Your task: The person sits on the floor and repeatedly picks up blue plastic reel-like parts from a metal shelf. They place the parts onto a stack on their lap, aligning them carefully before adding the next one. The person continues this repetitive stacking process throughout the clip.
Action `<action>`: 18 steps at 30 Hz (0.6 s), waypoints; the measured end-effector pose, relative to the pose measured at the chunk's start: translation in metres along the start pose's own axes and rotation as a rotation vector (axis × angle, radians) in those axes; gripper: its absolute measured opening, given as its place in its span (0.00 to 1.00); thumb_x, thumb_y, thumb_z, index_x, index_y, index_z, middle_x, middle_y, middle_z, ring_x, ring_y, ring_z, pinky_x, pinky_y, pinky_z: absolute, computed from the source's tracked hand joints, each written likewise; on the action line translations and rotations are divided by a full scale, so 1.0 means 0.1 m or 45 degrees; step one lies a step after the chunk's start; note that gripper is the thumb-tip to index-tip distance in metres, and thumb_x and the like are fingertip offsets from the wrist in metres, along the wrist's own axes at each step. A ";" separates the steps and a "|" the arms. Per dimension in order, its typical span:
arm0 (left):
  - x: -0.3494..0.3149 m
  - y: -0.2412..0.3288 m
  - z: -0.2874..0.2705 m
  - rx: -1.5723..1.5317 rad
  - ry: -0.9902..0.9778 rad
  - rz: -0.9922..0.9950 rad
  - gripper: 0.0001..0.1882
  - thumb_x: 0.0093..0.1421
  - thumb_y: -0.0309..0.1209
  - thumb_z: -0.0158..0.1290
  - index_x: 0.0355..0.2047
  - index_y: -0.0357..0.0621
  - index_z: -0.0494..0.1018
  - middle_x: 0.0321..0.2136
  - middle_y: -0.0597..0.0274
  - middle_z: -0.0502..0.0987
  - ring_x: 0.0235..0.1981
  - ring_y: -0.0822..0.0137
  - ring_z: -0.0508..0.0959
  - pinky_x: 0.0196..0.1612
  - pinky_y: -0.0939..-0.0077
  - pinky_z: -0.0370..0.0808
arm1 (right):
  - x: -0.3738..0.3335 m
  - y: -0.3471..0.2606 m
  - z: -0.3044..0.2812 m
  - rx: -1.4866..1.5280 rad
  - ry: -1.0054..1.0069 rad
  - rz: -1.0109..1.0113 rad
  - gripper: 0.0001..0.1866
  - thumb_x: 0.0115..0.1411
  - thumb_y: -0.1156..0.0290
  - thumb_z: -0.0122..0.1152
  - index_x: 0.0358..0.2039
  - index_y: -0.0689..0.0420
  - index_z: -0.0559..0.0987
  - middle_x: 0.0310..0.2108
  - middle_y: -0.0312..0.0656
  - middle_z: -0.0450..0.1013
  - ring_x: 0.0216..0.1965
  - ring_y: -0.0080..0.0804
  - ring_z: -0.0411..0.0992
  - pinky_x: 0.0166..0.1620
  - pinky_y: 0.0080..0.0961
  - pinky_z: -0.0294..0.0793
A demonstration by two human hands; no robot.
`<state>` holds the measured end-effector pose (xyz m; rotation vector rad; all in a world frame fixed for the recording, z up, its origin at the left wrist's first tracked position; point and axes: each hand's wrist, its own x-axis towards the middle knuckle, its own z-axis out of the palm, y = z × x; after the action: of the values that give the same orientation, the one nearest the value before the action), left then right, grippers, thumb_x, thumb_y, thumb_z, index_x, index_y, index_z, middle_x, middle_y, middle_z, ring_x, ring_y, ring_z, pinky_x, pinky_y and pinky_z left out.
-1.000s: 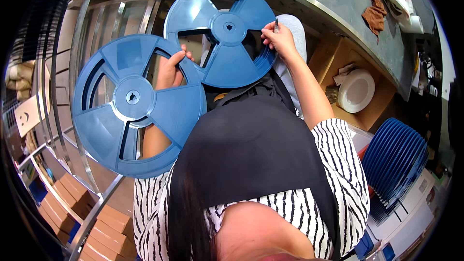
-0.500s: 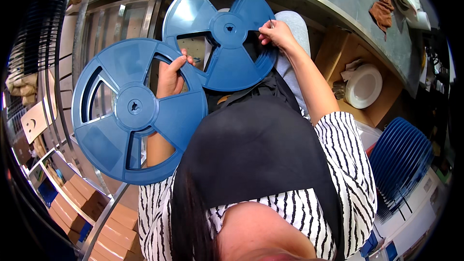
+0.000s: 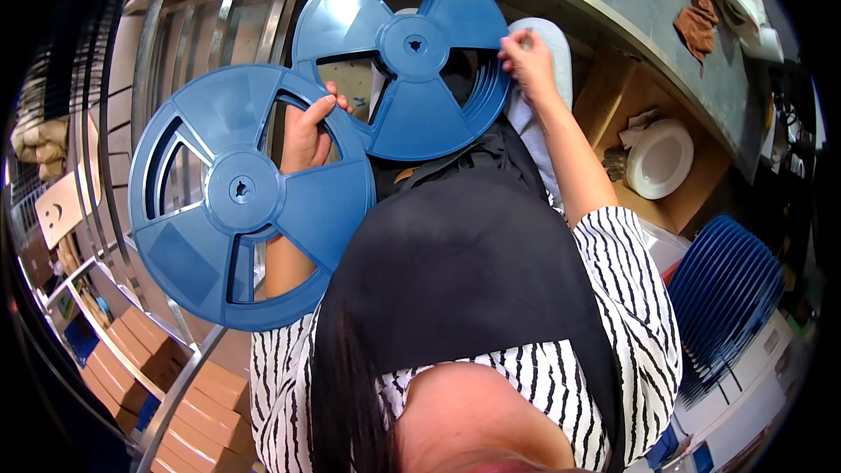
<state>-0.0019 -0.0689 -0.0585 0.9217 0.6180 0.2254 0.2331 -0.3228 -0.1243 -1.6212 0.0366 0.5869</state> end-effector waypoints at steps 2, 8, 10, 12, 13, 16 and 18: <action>0.04 -0.05 -0.07 -0.025 -0.017 0.047 0.11 0.57 0.21 0.51 0.41 0.36 0.66 0.37 0.60 0.71 0.35 0.66 0.75 0.41 0.67 0.76 | 0.07 0.28 -0.22 -0.182 0.202 -0.322 0.11 0.53 0.67 0.65 0.32 0.59 0.76 0.28 0.37 0.75 0.28 0.23 0.71 0.33 0.19 0.71; -0.10 -0.02 -0.16 -0.103 0.016 0.062 0.14 0.57 0.21 0.52 0.43 0.37 0.65 0.38 0.60 0.70 0.36 0.65 0.75 0.41 0.66 0.77 | -0.18 0.33 0.04 0.107 0.040 -0.289 0.24 0.51 0.65 0.70 0.47 0.60 0.77 0.46 0.42 0.71 0.46 0.29 0.70 0.51 0.24 0.68; -0.09 -0.04 -0.15 -0.096 0.029 0.051 0.15 0.57 0.20 0.51 0.44 0.38 0.64 0.38 0.60 0.70 0.37 0.65 0.75 0.41 0.65 0.76 | -0.20 0.32 0.04 0.208 0.049 -0.266 0.25 0.50 0.66 0.70 0.48 0.59 0.77 0.49 0.42 0.69 0.47 0.30 0.69 0.53 0.25 0.67; -0.09 -0.02 -0.17 -0.087 0.018 0.036 0.16 0.56 0.20 0.51 0.45 0.39 0.63 0.38 0.60 0.70 0.37 0.65 0.75 0.41 0.65 0.76 | -0.19 0.30 -0.03 -0.036 0.095 -0.358 0.26 0.50 0.64 0.70 0.49 0.58 0.76 0.49 0.43 0.69 0.49 0.32 0.68 0.54 0.26 0.66; -0.11 -0.01 -0.17 -0.081 0.014 0.030 0.16 0.56 0.20 0.51 0.45 0.39 0.63 0.38 0.60 0.70 0.36 0.65 0.75 0.41 0.65 0.76 | -0.19 0.30 -0.05 -0.158 0.117 -0.403 0.26 0.50 0.63 0.71 0.49 0.58 0.76 0.49 0.43 0.68 0.50 0.33 0.68 0.55 0.27 0.65; -0.10 -0.01 -0.13 -0.053 -0.021 0.047 0.20 0.56 0.20 0.50 0.49 0.40 0.61 0.37 0.59 0.70 0.36 0.65 0.75 0.41 0.66 0.76 | -0.14 0.07 -0.02 -0.564 0.341 -0.680 0.23 0.61 0.61 0.54 0.54 0.58 0.69 0.45 0.46 0.67 0.47 0.38 0.67 0.52 0.30 0.66; -0.08 0.01 -0.07 -0.040 -0.048 0.020 0.20 0.56 0.20 0.50 0.49 0.39 0.61 0.38 0.59 0.70 0.36 0.64 0.75 0.41 0.66 0.76 | -0.09 -0.20 0.17 -0.417 0.218 -0.802 0.19 0.64 0.64 0.43 0.53 0.58 0.64 0.41 0.48 0.68 0.41 0.38 0.69 0.47 0.32 0.68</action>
<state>-0.0127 -0.0672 -0.0579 0.8993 0.5712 0.2308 0.2267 -0.3069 -0.1024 -1.8703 -0.4497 -0.0382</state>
